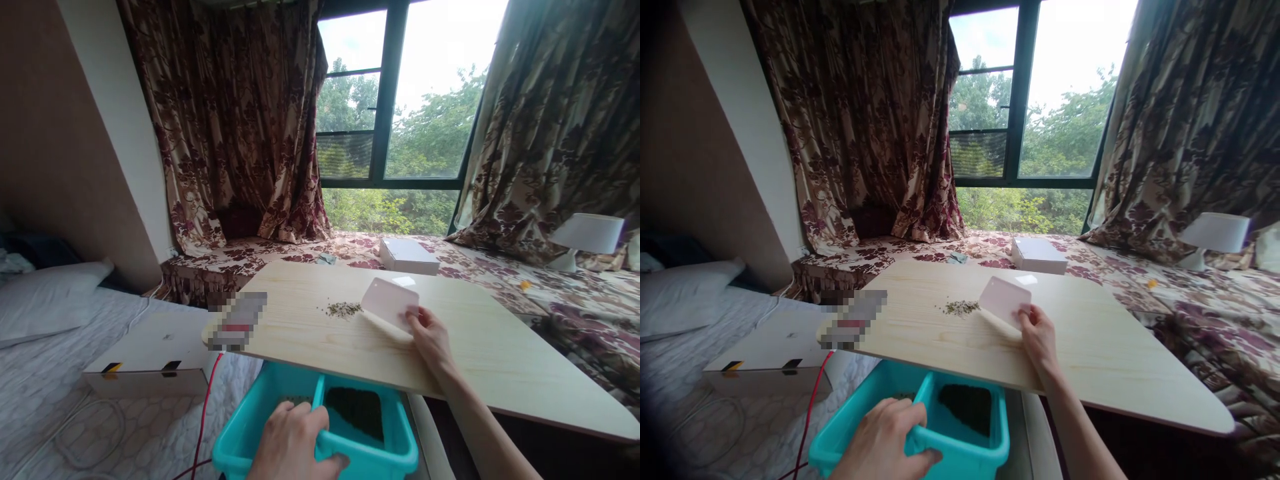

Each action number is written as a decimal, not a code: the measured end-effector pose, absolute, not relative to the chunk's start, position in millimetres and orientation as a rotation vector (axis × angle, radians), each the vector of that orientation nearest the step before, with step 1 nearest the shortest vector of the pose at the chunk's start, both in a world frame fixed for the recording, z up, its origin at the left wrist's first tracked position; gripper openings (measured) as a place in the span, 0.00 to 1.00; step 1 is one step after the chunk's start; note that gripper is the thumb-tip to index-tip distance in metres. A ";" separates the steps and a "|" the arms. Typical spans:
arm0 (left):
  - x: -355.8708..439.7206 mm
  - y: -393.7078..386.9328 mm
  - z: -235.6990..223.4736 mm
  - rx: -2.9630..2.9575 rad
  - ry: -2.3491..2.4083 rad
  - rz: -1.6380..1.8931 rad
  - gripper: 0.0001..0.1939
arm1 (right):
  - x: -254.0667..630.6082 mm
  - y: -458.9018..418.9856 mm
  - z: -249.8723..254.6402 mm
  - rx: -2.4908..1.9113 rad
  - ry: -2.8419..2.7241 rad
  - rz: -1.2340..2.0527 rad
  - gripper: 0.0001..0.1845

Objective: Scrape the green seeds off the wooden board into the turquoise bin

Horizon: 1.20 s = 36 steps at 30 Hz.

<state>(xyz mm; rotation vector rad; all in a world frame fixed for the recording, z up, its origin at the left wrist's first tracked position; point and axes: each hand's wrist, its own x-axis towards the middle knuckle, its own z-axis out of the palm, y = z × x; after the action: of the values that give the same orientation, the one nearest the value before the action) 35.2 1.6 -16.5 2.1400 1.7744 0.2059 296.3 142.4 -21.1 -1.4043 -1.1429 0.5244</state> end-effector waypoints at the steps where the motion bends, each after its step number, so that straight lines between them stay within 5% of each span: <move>1: 34.5 1.6 -17.0 2.143 1.775 0.205 0.07 | 296.0 144.4 -22.1 -1.410 -1.140 0.517 0.15; 36: 32.8 1.9 -15.2 2.116 1.767 0.184 0.07 | 294.7 141.6 -23.8 -1.413 -1.171 0.538 0.14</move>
<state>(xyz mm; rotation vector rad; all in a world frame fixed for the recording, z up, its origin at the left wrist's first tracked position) 32.8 1.9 -15.2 2.1164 1.7671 0.1843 294.7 141.6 -23.8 -1.4128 -1.1706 0.5378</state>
